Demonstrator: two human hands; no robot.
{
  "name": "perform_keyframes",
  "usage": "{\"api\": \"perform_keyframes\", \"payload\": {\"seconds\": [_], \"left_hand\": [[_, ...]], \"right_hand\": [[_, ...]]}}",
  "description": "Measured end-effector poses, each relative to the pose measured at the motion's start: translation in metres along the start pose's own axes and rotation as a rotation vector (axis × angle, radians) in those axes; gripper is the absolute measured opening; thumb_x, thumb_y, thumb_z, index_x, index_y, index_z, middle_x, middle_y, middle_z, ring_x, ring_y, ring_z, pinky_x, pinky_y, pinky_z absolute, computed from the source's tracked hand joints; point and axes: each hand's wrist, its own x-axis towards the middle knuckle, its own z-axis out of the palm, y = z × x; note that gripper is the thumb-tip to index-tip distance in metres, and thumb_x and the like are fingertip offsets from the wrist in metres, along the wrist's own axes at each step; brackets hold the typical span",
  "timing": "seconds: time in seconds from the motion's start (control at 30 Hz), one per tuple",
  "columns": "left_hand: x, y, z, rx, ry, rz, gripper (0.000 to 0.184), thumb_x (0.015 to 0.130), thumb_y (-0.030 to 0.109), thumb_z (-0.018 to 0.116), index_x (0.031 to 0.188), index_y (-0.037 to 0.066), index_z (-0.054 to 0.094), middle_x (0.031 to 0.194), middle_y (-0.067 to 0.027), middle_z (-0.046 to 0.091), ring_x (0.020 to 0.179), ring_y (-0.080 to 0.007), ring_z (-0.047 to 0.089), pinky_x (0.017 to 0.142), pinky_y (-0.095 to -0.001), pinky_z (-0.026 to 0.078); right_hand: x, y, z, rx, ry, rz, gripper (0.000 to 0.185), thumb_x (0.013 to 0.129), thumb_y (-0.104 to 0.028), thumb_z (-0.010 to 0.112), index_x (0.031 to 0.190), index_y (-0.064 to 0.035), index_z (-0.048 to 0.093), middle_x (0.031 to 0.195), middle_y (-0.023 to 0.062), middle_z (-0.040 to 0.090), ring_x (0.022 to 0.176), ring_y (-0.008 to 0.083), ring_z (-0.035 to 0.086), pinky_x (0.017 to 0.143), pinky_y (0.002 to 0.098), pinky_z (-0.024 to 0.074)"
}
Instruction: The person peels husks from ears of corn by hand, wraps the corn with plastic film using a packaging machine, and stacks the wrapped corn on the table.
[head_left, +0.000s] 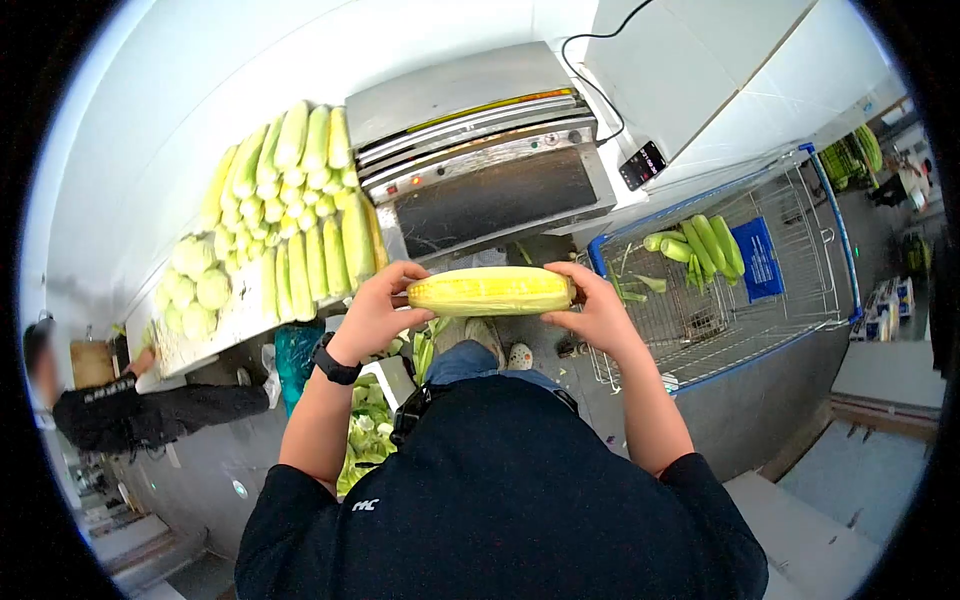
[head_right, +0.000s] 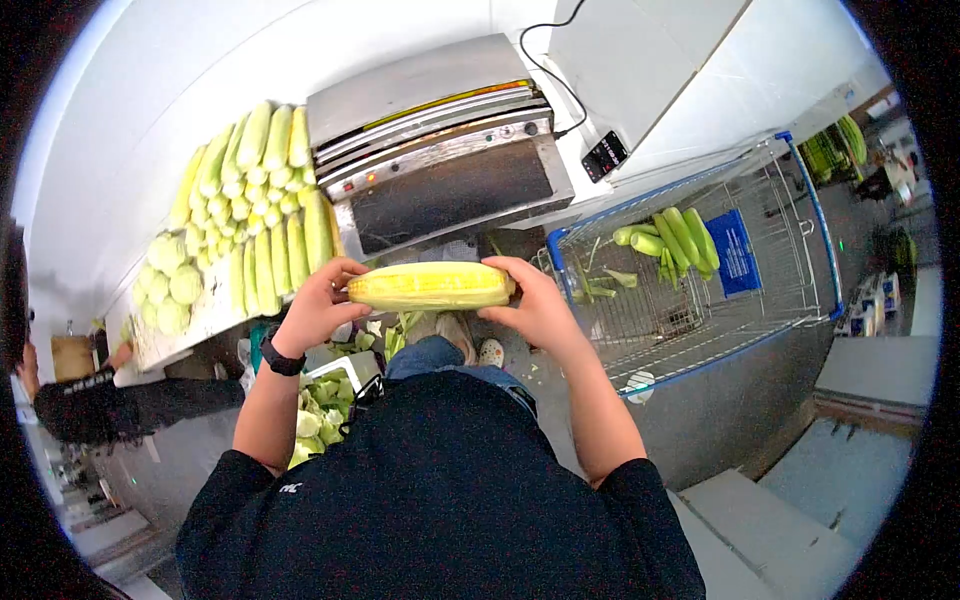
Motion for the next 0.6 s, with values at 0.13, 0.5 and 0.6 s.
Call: {"api": "perform_keyframes", "payload": {"seconds": [0.13,0.5,0.6], "left_hand": [[0.054,-0.004,-0.023,0.188,0.065,0.089,0.047,0.078,-0.009,0.073,0.12,0.003,0.055,0.11,-0.0082,0.064,0.101,-0.0155,0.064,0.086,-0.0297,0.055],[0.192,-0.009,-0.102,0.367,0.227,0.334,0.045,0.074,-0.005,0.076,0.116,0.0,0.058,0.112,-0.0123,0.064,0.104,-0.0231,0.065,0.089,-0.0335,0.055],[0.222,-0.002,-0.118,0.45,0.3,0.427,0.045,0.074,-0.005,0.076,0.116,0.0,0.058,0.111,-0.0131,0.065,0.104,-0.0252,0.066,0.089,-0.0344,0.055]], "right_hand": [[0.049,0.007,-0.009,-0.164,0.083,-0.084,0.065,0.072,-0.001,0.081,0.132,-0.0075,0.056,0.122,0.0087,0.061,0.108,0.0213,0.061,0.089,0.0313,0.0509],[0.2,-0.014,-0.036,-0.436,0.241,-0.229,0.059,0.071,-0.005,0.079,0.126,-0.0094,0.059,0.126,0.0117,0.063,0.113,0.0329,0.061,0.097,0.0385,0.0495],[0.25,-0.01,-0.045,-0.498,0.245,-0.259,0.057,0.071,-0.004,0.078,0.125,-0.0094,0.06,0.125,0.0116,0.063,0.113,0.0325,0.061,0.097,0.0384,0.0495]]}}
